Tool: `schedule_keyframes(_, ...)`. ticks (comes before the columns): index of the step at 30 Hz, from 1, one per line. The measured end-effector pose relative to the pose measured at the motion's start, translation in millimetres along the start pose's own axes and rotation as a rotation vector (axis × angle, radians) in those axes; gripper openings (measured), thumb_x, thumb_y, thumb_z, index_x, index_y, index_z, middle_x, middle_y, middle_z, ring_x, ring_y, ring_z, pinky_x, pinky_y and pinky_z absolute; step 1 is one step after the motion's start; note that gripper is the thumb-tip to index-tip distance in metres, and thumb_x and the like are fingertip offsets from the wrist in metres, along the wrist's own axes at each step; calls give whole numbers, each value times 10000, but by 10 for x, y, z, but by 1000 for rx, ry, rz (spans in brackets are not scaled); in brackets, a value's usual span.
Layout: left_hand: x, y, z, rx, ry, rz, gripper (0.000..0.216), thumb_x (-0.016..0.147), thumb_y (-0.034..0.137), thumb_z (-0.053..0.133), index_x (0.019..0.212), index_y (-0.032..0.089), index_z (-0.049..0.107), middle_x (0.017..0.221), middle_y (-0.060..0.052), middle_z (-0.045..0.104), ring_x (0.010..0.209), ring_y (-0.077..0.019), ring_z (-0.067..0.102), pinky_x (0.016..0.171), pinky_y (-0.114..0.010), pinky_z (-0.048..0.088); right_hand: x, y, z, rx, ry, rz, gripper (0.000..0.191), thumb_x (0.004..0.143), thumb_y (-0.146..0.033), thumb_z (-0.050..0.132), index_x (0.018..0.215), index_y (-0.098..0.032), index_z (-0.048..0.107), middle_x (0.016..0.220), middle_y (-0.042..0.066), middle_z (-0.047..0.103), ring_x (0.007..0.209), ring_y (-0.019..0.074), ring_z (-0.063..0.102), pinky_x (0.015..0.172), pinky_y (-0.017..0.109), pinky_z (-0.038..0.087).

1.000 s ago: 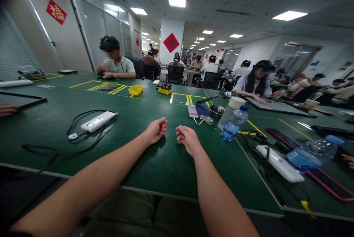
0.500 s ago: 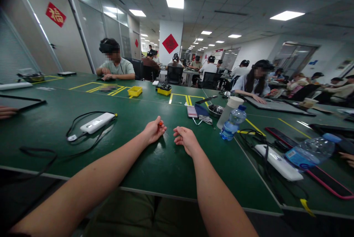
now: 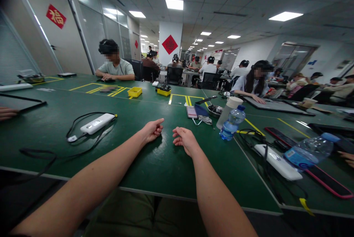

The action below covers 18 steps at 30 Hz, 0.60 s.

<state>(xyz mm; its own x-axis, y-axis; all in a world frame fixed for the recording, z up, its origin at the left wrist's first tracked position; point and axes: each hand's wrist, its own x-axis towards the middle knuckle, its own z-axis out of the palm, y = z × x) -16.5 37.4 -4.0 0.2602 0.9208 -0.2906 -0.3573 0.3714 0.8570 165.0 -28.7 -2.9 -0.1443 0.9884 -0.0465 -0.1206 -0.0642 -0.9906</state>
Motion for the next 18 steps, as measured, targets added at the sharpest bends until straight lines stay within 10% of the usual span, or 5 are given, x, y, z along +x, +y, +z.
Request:
schedule_keyframes(9, -109, -232, 103, 1187, -20, 735, 153, 695, 339, 617, 662, 199, 563, 731, -47, 529, 766, -190, 500, 751, -282, 380, -2, 0, 11, 1, -28, -8, 246, 787, -392, 526, 857, -164, 585, 721, 24, 605, 470, 79, 559, 427, 190, 445)
schedule_keyframes(18, 57, -63, -143, 1562, 127, 699, 160, 768, 347, 531, 765, 189, 550, 873, -83, 506, 932, -235, 449, 884, -332, 291, -22, -6, 3, 11, -26, -12, 231, 780, -377, 538, 846, -161, 589, 725, 26, 605, 476, 80, 562, 433, 194, 448)
